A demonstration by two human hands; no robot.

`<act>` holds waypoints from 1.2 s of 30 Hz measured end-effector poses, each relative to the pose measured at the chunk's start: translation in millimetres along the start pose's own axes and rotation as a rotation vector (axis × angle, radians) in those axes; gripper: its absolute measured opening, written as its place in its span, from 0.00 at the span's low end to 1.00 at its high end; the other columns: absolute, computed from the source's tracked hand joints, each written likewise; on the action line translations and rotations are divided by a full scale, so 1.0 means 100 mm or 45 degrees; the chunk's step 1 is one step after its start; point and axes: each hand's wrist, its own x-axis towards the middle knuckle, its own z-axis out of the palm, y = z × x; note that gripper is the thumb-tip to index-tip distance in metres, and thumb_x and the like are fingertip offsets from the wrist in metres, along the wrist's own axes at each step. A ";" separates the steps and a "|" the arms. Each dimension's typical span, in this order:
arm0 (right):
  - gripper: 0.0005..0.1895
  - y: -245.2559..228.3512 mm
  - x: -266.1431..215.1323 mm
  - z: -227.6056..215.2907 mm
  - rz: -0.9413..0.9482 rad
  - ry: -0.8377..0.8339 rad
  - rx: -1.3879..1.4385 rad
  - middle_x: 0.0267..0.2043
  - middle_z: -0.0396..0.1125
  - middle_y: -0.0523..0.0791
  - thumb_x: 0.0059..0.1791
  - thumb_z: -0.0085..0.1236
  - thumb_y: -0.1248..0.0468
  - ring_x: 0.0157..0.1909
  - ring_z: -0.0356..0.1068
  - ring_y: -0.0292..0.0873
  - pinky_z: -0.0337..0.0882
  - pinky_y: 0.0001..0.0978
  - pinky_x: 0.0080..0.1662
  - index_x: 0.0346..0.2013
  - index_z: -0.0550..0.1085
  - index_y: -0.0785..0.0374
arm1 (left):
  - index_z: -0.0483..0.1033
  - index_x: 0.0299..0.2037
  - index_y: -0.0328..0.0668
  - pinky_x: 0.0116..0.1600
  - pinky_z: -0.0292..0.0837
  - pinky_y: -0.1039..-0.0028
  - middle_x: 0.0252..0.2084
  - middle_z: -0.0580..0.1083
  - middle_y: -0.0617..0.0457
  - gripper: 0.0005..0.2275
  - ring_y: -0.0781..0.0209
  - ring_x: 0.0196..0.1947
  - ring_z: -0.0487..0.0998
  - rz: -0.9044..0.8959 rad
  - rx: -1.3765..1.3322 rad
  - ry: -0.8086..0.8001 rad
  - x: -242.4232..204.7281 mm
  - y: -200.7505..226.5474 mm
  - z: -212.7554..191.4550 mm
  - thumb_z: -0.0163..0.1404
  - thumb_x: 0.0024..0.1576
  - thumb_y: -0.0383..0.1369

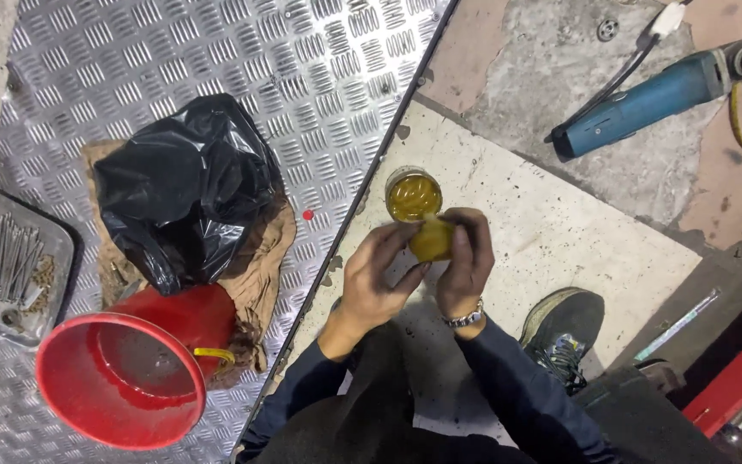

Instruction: The person removes a yellow spiral spring from a glass jar containing a brown liquid. They squeeze the spring to remove excess liquid and then place it back into the jar. The person then picks up a green plastic bottle and walks through the workshop.

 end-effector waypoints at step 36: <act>0.20 0.15 0.36 -0.16 -0.262 -0.730 -0.127 0.45 0.72 0.59 0.46 0.60 0.76 0.45 0.75 0.64 0.76 0.52 0.46 0.53 0.72 0.75 | 0.75 0.55 0.34 0.46 0.80 0.56 0.44 0.80 0.38 0.19 0.36 0.43 0.83 -0.348 -0.069 -0.331 -0.04 -0.64 -0.20 0.59 0.52 0.21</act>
